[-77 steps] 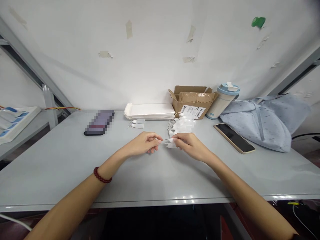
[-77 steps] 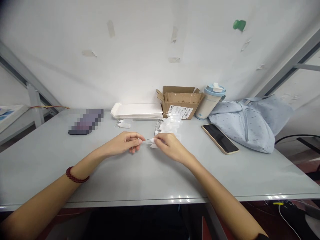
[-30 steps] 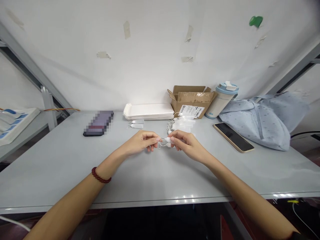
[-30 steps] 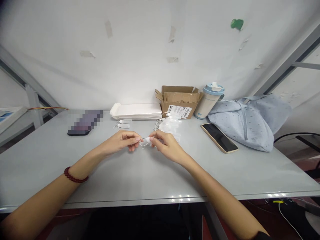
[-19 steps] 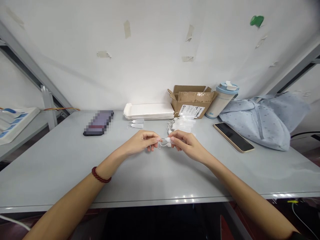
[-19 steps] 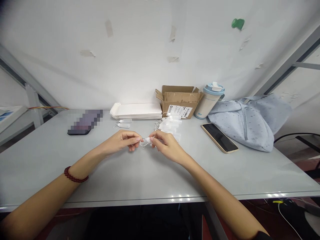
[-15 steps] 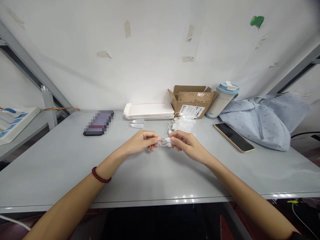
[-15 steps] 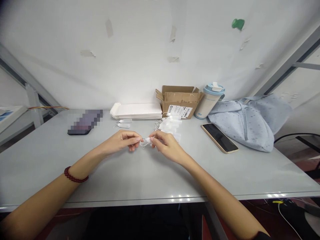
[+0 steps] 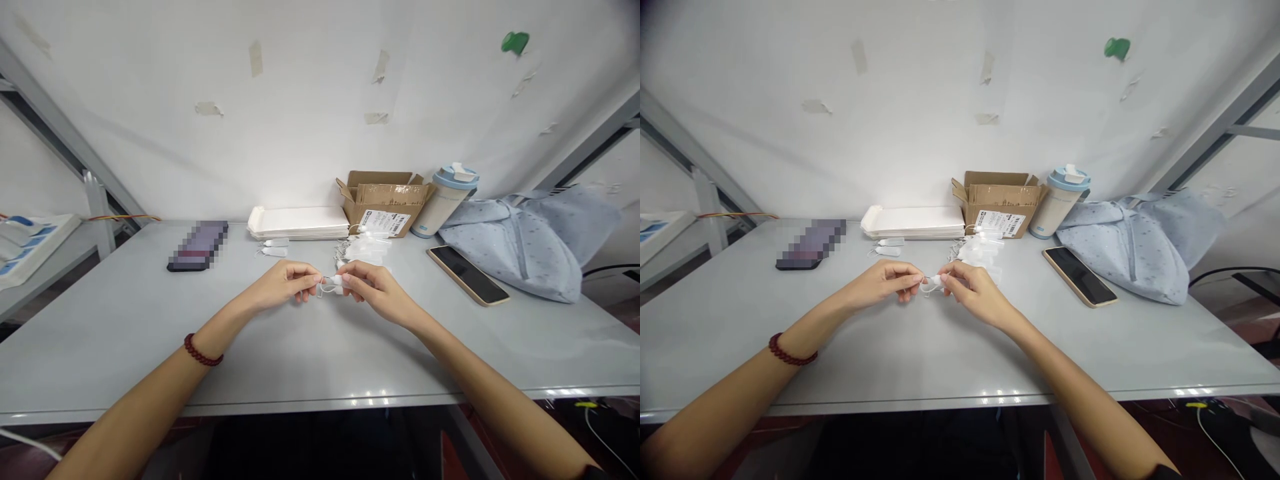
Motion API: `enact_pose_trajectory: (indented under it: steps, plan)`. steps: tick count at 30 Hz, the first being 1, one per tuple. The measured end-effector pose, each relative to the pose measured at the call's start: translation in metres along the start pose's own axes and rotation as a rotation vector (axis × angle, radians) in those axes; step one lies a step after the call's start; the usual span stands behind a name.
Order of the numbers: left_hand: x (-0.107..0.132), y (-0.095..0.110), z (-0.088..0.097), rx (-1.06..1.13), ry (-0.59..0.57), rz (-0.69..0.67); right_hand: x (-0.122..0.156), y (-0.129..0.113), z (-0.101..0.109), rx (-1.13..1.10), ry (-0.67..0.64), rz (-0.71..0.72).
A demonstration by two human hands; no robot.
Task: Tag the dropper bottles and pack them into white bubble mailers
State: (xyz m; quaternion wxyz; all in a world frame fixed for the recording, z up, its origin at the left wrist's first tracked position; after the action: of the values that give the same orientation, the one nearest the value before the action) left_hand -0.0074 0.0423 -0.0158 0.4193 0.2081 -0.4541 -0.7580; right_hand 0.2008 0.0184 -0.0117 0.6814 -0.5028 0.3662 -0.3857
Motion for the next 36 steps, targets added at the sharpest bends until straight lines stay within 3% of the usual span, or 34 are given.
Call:
enact_pose_trajectory:
  steps: [20,36]
  plan:
    - [0.001,-0.003,-0.008,-0.035,-0.024,0.018,0.000,0.003,-0.005,0.224,-0.027,0.047]
    - [0.001,-0.004,-0.012,-0.018,-0.051,0.016,0.001,0.011,-0.009,0.237,-0.055,0.071]
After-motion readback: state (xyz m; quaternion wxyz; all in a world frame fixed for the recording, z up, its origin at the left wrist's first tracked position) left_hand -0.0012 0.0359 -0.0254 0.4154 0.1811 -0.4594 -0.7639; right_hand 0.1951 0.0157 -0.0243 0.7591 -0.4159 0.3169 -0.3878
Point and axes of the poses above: each hand's wrist, its own x-axis away from the middle knuckle, its own z-axis out of the back of the hand, y = z × x, the point moved 1 cm from there along -x, towards the middle knuckle, and after that the axes turned 11 degrees about -x, right-handed, at the moved point
